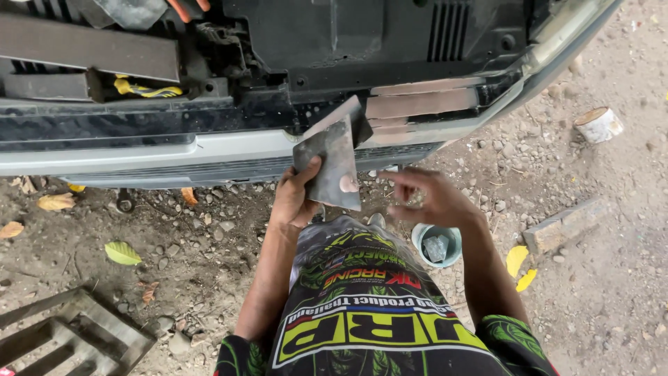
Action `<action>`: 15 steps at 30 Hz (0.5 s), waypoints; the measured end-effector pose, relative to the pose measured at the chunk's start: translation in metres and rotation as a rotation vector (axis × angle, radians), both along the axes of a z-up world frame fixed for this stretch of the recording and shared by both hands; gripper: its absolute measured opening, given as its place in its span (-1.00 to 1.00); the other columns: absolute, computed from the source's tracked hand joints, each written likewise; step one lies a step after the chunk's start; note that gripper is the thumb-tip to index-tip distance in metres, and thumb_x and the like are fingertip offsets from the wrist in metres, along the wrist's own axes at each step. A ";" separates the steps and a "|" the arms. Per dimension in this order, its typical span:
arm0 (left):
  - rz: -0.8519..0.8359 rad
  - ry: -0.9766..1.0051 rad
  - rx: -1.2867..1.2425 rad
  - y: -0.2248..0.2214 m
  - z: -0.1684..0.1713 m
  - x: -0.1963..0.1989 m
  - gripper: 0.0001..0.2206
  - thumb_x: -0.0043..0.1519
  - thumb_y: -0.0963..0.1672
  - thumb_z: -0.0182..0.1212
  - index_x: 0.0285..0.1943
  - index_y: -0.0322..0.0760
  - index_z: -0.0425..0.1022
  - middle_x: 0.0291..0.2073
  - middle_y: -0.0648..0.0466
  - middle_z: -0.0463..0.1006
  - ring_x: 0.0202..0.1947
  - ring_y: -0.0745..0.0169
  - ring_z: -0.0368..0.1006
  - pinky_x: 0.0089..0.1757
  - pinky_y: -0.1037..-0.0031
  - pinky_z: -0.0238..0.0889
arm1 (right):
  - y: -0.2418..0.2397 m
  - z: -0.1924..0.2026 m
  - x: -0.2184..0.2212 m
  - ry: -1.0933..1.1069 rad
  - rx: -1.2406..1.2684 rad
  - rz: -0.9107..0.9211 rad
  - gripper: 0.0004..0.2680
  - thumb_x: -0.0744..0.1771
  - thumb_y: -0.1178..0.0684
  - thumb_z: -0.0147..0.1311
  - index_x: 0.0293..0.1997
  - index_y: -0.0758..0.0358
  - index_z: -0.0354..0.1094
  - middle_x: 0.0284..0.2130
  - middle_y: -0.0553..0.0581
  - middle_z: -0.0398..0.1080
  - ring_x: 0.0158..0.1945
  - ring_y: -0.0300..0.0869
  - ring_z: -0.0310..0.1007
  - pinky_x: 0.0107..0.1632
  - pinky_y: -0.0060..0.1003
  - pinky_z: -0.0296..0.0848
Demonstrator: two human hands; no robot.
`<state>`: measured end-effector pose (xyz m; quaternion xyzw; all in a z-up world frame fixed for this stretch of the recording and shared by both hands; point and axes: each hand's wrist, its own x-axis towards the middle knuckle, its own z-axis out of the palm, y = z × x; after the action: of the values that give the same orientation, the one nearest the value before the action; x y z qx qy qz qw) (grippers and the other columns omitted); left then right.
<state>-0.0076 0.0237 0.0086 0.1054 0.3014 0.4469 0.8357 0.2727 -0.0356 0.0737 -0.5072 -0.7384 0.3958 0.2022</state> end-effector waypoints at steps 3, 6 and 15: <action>0.008 0.007 0.016 -0.001 0.003 -0.001 -0.72 0.29 -0.15 0.31 0.05 -0.50 0.42 -0.21 -0.11 0.62 -0.32 0.13 0.64 -0.34 0.38 0.60 | 0.016 -0.037 0.038 0.085 -0.048 -0.269 -0.44 0.26 0.12 0.32 0.44 0.02 0.18 -0.32 0.02 0.52 -0.32 -0.30 0.55 -0.14 -0.36 0.69; 0.017 0.068 0.019 -0.004 -0.004 -0.002 -0.71 0.27 -0.14 0.31 0.02 -0.54 0.45 -0.22 -0.14 0.63 -0.34 0.11 0.64 -0.36 0.36 0.60 | 0.041 -0.047 0.065 0.102 -0.071 -0.503 -0.36 0.24 0.16 0.36 0.50 0.06 0.10 -0.30 0.06 0.49 -0.29 -0.29 0.52 -0.19 -0.37 0.64; 0.081 0.142 -0.024 -0.011 -0.023 -0.009 -0.69 0.24 -0.15 0.37 0.03 -0.52 0.44 -0.16 -0.09 0.61 -0.22 0.15 0.60 -0.21 0.42 0.54 | 0.078 -0.123 0.137 0.269 0.133 -0.679 -0.32 0.28 0.24 0.37 0.59 0.17 0.00 -0.35 -0.01 0.45 -0.28 -0.37 0.45 -0.23 -0.49 0.48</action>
<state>-0.0163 0.0123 -0.0143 0.1144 0.3692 0.4680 0.7947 0.4095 0.0424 -0.0491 -0.6528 -0.5188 0.3204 0.4496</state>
